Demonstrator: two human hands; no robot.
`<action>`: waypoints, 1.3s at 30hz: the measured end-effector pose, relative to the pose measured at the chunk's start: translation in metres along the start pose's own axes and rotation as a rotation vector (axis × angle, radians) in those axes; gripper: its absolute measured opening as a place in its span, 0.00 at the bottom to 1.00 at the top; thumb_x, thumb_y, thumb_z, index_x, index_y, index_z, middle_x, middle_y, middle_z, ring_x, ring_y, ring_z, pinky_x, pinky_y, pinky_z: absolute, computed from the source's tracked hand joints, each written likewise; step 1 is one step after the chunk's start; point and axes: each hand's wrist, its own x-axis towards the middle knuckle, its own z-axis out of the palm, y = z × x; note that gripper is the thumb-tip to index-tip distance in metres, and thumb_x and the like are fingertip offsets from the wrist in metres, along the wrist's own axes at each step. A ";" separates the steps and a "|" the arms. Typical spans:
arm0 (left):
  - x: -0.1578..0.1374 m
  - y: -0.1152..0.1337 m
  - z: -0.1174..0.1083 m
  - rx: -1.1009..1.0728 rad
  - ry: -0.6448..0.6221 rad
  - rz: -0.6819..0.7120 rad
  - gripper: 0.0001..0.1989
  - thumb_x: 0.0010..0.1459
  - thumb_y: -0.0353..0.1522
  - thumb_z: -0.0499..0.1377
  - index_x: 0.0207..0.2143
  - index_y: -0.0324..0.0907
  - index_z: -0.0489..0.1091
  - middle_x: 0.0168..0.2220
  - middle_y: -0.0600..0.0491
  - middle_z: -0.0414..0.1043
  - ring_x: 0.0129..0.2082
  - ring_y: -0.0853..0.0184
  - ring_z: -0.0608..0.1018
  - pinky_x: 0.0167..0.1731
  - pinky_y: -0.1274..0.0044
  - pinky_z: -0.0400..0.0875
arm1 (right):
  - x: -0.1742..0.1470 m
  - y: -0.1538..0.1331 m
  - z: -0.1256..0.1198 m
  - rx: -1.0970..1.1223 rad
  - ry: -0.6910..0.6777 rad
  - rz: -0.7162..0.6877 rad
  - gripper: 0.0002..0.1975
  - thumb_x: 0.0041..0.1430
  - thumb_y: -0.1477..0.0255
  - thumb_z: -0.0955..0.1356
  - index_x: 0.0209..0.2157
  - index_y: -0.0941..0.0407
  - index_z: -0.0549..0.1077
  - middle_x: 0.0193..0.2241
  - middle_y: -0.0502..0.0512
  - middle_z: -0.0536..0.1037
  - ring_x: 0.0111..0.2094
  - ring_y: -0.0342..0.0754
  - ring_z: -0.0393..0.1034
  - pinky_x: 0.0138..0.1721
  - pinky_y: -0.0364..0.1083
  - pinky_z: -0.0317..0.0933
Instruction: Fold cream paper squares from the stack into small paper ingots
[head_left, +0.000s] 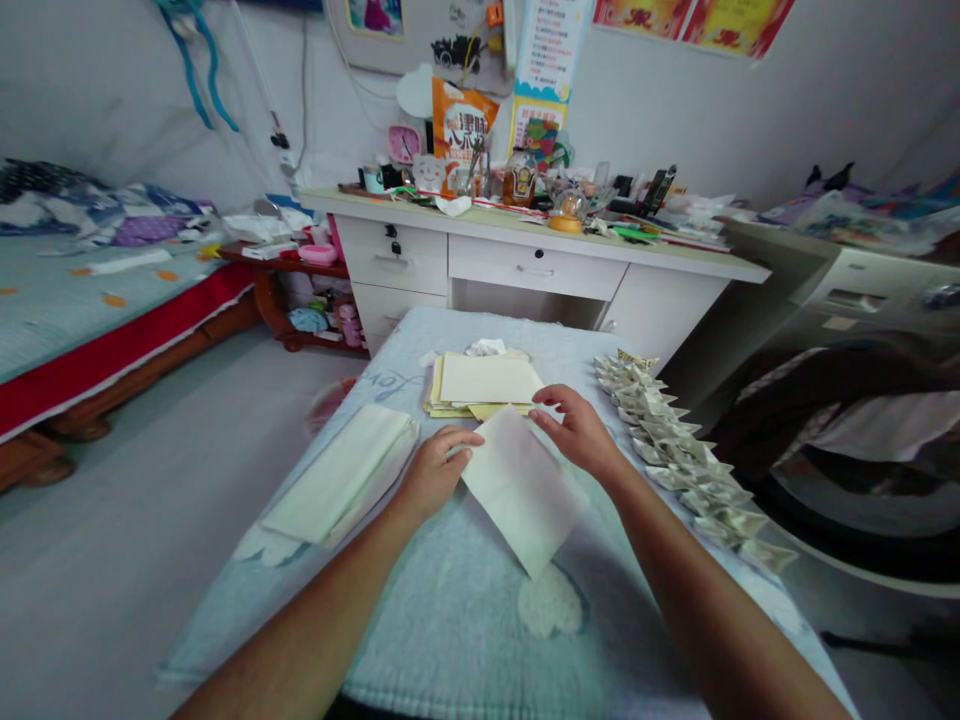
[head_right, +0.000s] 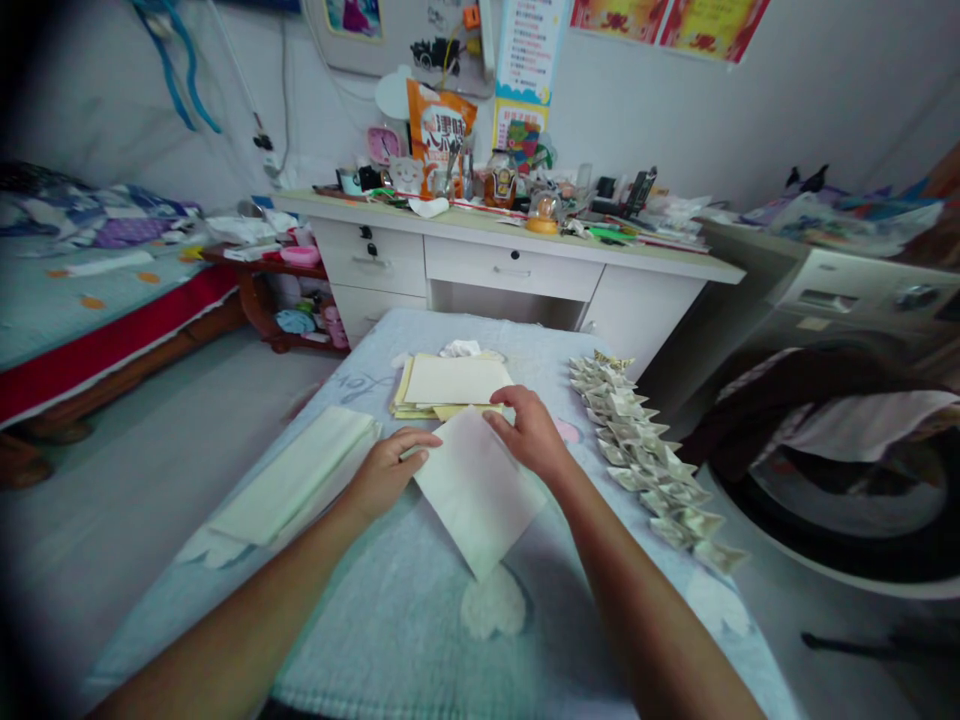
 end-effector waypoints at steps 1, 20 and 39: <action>0.001 -0.001 0.000 -0.013 0.013 -0.015 0.13 0.53 0.28 0.54 0.39 0.39 0.75 0.42 0.49 0.73 0.45 0.62 0.74 0.50 0.71 0.64 | -0.010 -0.005 -0.004 -0.035 -0.018 -0.025 0.10 0.59 0.65 0.66 0.40 0.55 0.71 0.40 0.57 0.75 0.42 0.51 0.67 0.45 0.50 0.60; -0.001 0.009 0.003 -0.661 0.065 -0.202 0.35 0.47 0.35 0.66 0.56 0.45 0.58 0.36 0.52 0.75 0.30 0.69 0.76 0.29 0.81 0.68 | -0.060 0.021 0.013 0.766 -0.060 0.396 0.19 0.52 0.64 0.71 0.45 0.53 0.68 0.26 0.47 0.73 0.26 0.42 0.67 0.28 0.41 0.58; -0.010 0.018 0.013 -0.565 -0.176 -0.364 0.20 0.50 0.43 0.62 0.40 0.37 0.69 0.15 0.61 0.64 0.13 0.77 0.62 0.15 0.85 0.49 | -0.064 0.022 0.012 0.403 0.157 0.264 0.10 0.55 0.62 0.68 0.34 0.53 0.74 0.30 0.52 0.76 0.34 0.49 0.68 0.38 0.47 0.61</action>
